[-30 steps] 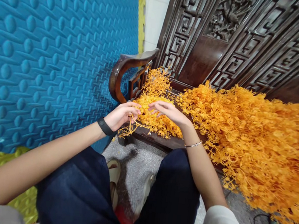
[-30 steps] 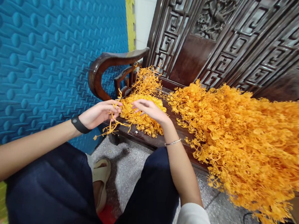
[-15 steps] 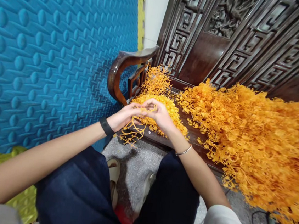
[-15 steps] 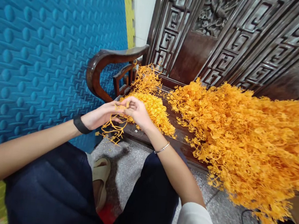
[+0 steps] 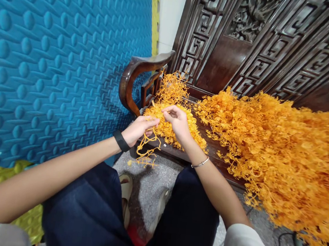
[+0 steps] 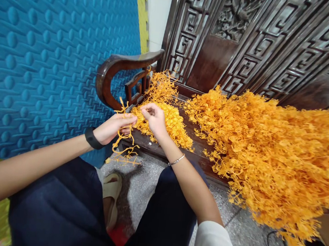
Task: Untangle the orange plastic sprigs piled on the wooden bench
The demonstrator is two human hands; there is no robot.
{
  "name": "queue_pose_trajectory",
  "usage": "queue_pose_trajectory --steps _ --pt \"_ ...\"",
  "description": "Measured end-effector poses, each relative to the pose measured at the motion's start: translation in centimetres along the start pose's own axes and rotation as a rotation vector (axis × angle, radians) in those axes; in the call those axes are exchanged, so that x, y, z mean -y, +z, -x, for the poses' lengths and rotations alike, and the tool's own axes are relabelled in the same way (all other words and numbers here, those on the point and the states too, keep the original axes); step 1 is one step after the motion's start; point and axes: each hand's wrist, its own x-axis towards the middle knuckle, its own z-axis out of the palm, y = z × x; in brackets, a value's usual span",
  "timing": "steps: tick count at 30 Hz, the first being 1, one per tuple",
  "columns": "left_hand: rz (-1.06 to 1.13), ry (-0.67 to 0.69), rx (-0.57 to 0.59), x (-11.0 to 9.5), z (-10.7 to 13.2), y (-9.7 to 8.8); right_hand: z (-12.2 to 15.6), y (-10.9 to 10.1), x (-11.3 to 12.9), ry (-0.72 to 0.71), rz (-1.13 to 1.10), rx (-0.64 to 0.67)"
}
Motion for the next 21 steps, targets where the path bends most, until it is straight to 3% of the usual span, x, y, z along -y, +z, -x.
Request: queue_pose_trajectory --steps 5,7,10,12,14,16,21 --pt "0.041 0.044 -0.047 -0.1 -0.9 0.2 -1.1 1.4 -0.9 0.006 -0.013 -0.155" --pt "0.013 0.061 -0.072 0.0 -0.7 0.2 -2.3 0.6 -1.2 -0.025 0.012 -0.255" --pt "-0.068 0.058 -0.049 0.5 0.3 0.2 -4.6 -3.7 -1.6 -0.062 0.045 -0.600" --pt "-0.118 0.054 -0.004 0.7 1.2 0.1 -5.7 -7.5 -2.0 -0.108 0.074 -0.707" --pt "-0.151 0.060 0.045 0.8 1.7 0.0 -6.2 -10.4 -2.8 -0.159 0.118 -0.701" --pt "-0.167 0.051 0.081 0.8 1.6 -0.3 -6.1 -11.9 -3.8 -0.137 0.169 -0.644" --pt "-0.162 -0.068 0.079 0.6 1.0 -0.9 -5.8 -11.0 -5.2 -0.077 0.340 -0.478"
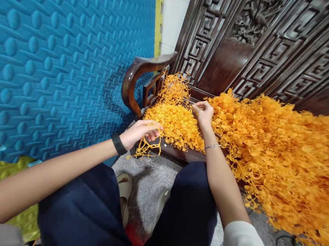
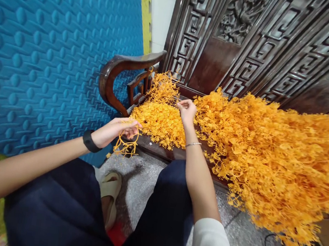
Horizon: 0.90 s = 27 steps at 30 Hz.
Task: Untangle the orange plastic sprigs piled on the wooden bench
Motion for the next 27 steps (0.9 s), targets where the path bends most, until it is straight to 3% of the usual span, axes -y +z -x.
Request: queue_pose_trajectory --steps 8,15,20,24,27 --pt "0.103 -0.018 0.042 -0.6 -0.4 -0.1 0.5 1.8 0.5 -0.153 0.306 0.187" --pt "0.219 -0.096 0.005 -1.2 -0.7 -0.6 1.2 2.5 0.7 -0.242 0.493 0.234" --pt "0.281 -0.089 -0.064 -1.6 -0.6 -0.7 2.7 2.7 3.3 -0.212 0.257 0.280" --pt "0.337 -0.092 -0.169 -1.9 -0.7 -0.9 5.7 2.8 7.2 -0.119 -0.132 0.537" --pt "0.376 -0.090 -0.229 -2.2 -0.8 -0.9 7.8 2.6 9.8 -0.164 -0.239 0.672"
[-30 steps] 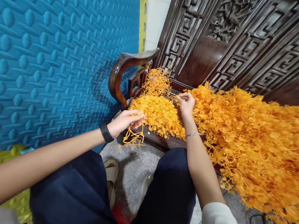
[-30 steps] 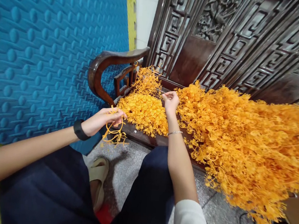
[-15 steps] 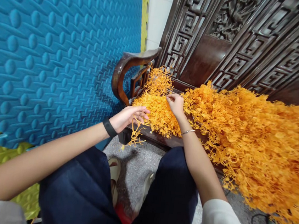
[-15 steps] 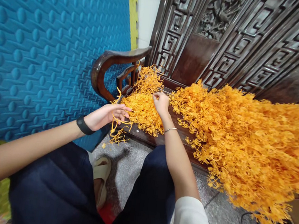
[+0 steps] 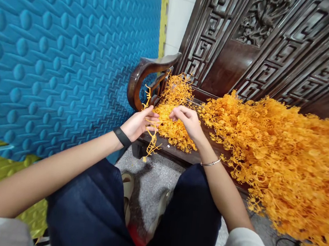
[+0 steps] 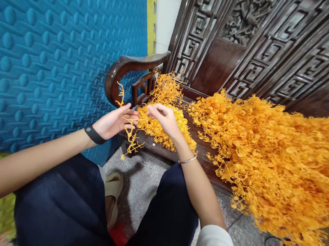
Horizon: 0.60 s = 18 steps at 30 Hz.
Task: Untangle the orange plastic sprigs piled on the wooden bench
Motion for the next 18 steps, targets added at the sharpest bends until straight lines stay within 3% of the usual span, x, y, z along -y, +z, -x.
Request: queue_pose_trajectory --steps 4,7,13,16,18 --pt "0.028 -0.011 0.003 0.0 -0.1 -0.2 0.8 0.8 1.2 -0.087 0.104 0.244" --pt "0.020 -0.004 0.066 0.0 0.0 -0.4 0.8 0.7 0.7 -0.064 0.084 0.285" --pt "-0.161 0.080 0.251 0.0 0.5 -0.3 0.1 -0.3 -0.6 0.058 -0.285 -0.138" --pt "-0.346 0.152 0.378 0.0 0.8 -0.2 -0.1 -0.4 -0.9 0.093 -0.405 -0.213" --pt "-0.468 0.144 0.401 0.2 0.8 -0.2 -0.1 -0.2 -0.9 0.090 -0.453 -0.233"
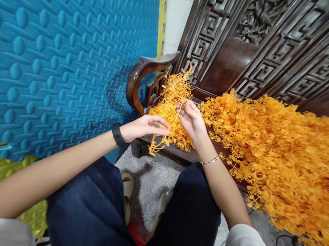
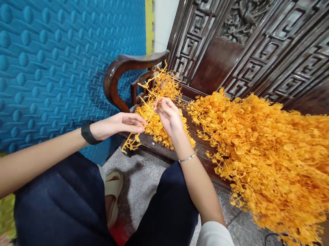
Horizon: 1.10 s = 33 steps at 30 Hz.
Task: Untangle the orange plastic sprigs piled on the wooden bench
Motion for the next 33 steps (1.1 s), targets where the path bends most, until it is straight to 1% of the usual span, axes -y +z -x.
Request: queue_pose_trajectory --steps 2,6,10,13,18,21,24,27,30,33 --pt "-0.055 -0.034 0.002 0.2 -0.1 0.0 0.0 0.1 0.0 -0.006 -0.026 -0.004" --pt "-0.093 -0.044 0.010 0.4 -0.3 -0.1 0.0 0.0 0.3 -0.009 -0.059 -0.008" --pt "-0.149 -0.054 -0.024 0.4 -0.3 -0.3 -0.2 -0.5 0.5 -0.026 -0.038 -0.068" --pt "-0.168 -0.057 -0.043 0.4 -0.3 -0.4 -0.4 -1.2 0.4 -0.061 -0.051 -0.106" --pt "-0.192 -0.125 -0.073 0.6 -0.3 -0.8 -0.9 -3.0 0.4 -0.083 -0.111 -0.136" --pt "-0.166 -0.103 -0.076 0.4 -0.3 -1.0 -1.1 -4.0 0.2 -0.078 -0.099 -0.150" --pt "-0.134 -0.085 -0.110 0.2 -0.2 -1.2 -1.2 -4.5 0.0 -0.083 -0.134 -0.166" --pt "-0.074 -0.041 -0.179 0.1 -0.1 -1.3 -1.3 -4.7 -0.2 -0.077 -0.198 -0.184" --pt "-0.026 0.032 -0.241 0.0 0.0 -1.3 -1.2 -4.7 -0.1 -0.065 -0.206 -0.188" --pt "-0.014 0.093 -0.229 -0.1 0.0 -1.4 -1.3 -4.7 0.0 -0.063 -0.183 -0.226"
